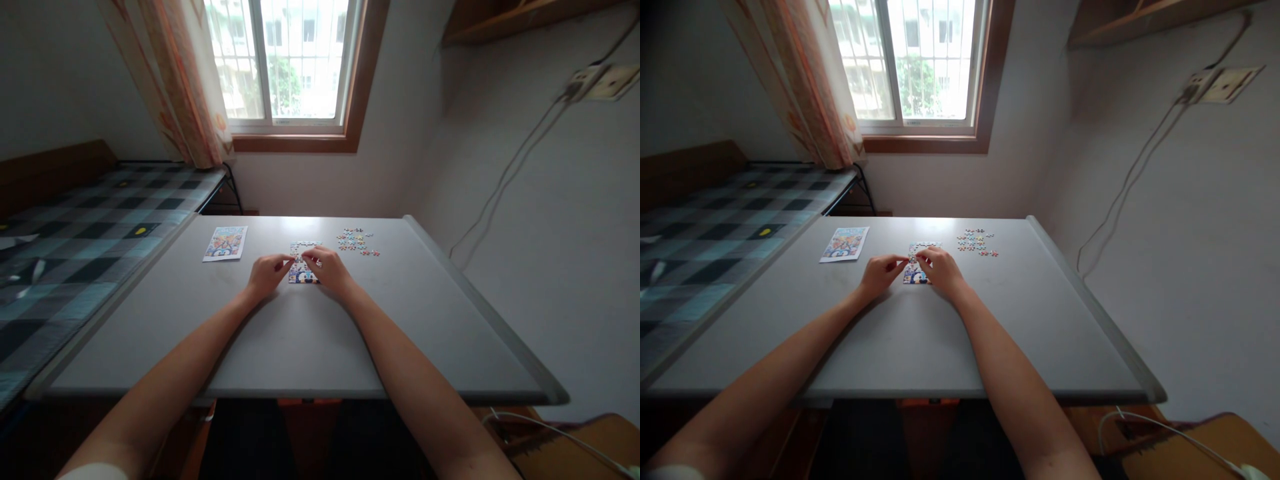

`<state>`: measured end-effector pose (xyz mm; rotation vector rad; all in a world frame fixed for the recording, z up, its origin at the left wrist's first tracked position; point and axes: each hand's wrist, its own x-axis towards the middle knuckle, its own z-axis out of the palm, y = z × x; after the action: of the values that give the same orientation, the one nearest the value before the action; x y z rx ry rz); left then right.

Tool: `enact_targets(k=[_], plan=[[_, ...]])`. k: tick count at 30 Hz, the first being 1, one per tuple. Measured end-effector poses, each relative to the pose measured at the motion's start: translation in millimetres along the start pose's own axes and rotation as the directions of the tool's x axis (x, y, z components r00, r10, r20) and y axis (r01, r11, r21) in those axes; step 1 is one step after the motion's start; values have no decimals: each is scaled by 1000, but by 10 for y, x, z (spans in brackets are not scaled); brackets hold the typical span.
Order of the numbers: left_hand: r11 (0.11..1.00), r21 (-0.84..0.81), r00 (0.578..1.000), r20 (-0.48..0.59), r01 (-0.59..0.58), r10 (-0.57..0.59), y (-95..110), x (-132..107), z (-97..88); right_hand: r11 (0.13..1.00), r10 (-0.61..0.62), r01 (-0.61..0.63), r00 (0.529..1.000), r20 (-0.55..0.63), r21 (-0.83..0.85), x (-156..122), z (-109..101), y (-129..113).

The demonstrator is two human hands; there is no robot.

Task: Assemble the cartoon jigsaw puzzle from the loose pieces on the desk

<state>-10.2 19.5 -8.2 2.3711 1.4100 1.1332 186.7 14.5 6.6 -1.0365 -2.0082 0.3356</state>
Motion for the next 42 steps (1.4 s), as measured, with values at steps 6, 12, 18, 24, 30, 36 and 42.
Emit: enact_targets(k=[6, 12, 18, 24, 30, 36, 42], plan=[[1000, 0, 1000, -3, 23, -23, 23, 2, -12, 1000, 5, -5, 1000, -4, -21, -2, -4, 3], [1000, -15, 1000, -2, 24, -24, 29, 3, -22, 1000, 6, -6, 1000, -4, -5, 3, -14, -11], [1000, -27, 1000, 1, -5, 5, 11, -2, -4, 998, 12, -12, 1000, 4, 57, 3, 14, 5], [1000, -17, 1000, 6, 3, -3, 19, -7, -12, 980, 121, -120, 993, 3, 156, 21, 44, 9], [993, 119, 1000, 29, 5, -8, 62, 4, -39, 980, 197, -196, 979, -53, 32, 19, 22, 63], [963, 262, 983, 151, 63, -105, 50, -36, -10, 972, 229, -229, 973, 0, -59, 1, 39, 106], [970, 241, 960, 273, 1, -69, 41, -31, -4, 977, 202, -200, 979, 13, -72, -4, 49, 117]])
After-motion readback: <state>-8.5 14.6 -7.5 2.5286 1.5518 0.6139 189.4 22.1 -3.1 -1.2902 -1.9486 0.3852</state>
